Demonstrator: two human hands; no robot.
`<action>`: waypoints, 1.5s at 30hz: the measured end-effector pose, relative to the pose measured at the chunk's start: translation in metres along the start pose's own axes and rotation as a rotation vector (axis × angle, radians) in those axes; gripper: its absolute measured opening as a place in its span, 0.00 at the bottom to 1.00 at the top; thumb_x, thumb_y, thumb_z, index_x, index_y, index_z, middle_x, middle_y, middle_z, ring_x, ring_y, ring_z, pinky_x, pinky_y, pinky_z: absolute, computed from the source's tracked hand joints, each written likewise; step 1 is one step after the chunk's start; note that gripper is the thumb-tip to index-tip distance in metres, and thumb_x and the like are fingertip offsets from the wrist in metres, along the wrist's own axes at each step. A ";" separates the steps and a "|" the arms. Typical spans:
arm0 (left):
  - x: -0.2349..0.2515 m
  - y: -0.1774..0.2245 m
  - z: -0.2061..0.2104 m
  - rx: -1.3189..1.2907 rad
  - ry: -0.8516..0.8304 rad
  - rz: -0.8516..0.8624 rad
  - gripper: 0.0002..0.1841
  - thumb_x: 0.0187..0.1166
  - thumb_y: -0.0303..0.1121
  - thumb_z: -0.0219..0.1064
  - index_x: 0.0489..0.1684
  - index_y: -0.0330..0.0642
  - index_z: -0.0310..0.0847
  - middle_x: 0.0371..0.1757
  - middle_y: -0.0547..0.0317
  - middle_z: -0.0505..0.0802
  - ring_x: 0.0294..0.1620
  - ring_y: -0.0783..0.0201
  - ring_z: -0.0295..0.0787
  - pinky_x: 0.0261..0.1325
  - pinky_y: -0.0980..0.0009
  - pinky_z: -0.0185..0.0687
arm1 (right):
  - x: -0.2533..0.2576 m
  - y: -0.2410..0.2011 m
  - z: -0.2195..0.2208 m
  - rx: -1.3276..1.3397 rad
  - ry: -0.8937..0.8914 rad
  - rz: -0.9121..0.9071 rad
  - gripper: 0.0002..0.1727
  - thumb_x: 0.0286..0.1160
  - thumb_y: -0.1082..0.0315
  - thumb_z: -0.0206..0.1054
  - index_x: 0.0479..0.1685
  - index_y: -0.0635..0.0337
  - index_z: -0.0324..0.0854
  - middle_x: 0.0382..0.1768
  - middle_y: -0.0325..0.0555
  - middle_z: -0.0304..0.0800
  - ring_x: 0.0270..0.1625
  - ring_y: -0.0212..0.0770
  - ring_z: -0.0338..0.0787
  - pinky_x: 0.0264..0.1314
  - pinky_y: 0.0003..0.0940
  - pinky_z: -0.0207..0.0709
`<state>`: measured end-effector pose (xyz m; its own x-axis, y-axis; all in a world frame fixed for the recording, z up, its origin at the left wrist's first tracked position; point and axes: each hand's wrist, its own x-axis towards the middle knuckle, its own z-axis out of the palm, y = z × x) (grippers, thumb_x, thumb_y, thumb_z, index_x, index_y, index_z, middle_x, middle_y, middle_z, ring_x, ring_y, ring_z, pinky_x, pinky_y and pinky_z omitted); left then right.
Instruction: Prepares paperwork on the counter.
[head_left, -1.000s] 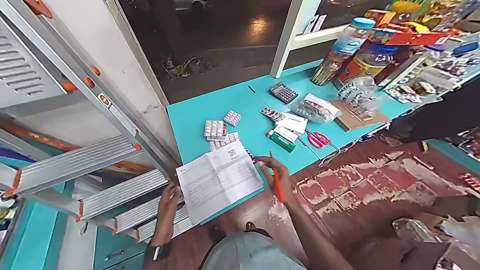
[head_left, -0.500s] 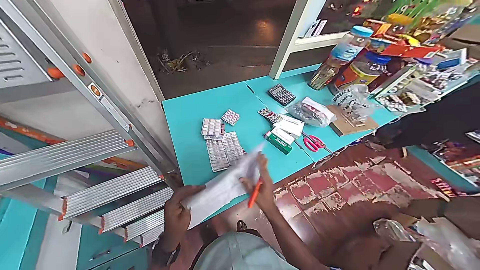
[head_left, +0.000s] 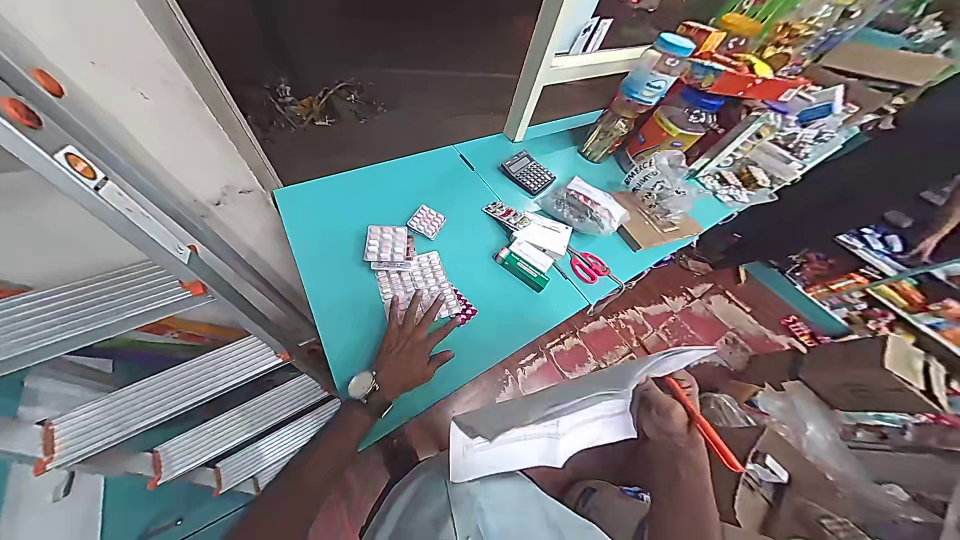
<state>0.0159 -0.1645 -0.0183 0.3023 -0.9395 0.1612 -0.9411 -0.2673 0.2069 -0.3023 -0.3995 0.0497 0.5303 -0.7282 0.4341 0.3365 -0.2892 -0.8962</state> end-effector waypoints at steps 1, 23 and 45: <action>0.013 0.000 0.004 0.025 -0.083 0.019 0.33 0.84 0.68 0.43 0.91 0.81 0.55 0.97 0.56 0.53 0.95 0.32 0.37 0.82 0.18 0.24 | -0.002 0.000 -0.002 0.001 -0.020 0.014 0.11 0.67 0.59 0.80 0.47 0.38 0.90 0.43 0.24 0.97 0.46 0.22 0.94 0.57 0.24 0.87; 0.036 -0.047 -0.036 -0.402 0.492 -0.197 0.22 0.89 0.35 0.53 0.77 0.41 0.79 0.86 0.53 0.76 0.90 0.50 0.62 0.91 0.49 0.56 | 0.030 0.049 0.037 -0.246 -0.141 0.484 0.10 0.74 0.74 0.70 0.53 0.63 0.85 0.35 0.38 0.94 0.34 0.30 0.92 0.39 0.28 0.88; -0.061 0.078 0.035 -0.088 0.251 -0.158 0.24 0.82 0.58 0.60 0.57 0.53 0.94 0.74 0.62 0.89 0.77 0.46 0.81 0.79 0.40 0.70 | 0.008 0.123 0.189 -0.902 -0.632 -0.083 0.25 0.89 0.48 0.53 0.69 0.50 0.87 0.78 0.47 0.82 0.84 0.55 0.75 0.91 0.58 0.56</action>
<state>-0.0819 -0.1354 -0.0460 0.4820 -0.8025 0.3517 -0.8662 -0.3760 0.3292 -0.1098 -0.3240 -0.0396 0.9212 -0.3108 0.2341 -0.1652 -0.8571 -0.4879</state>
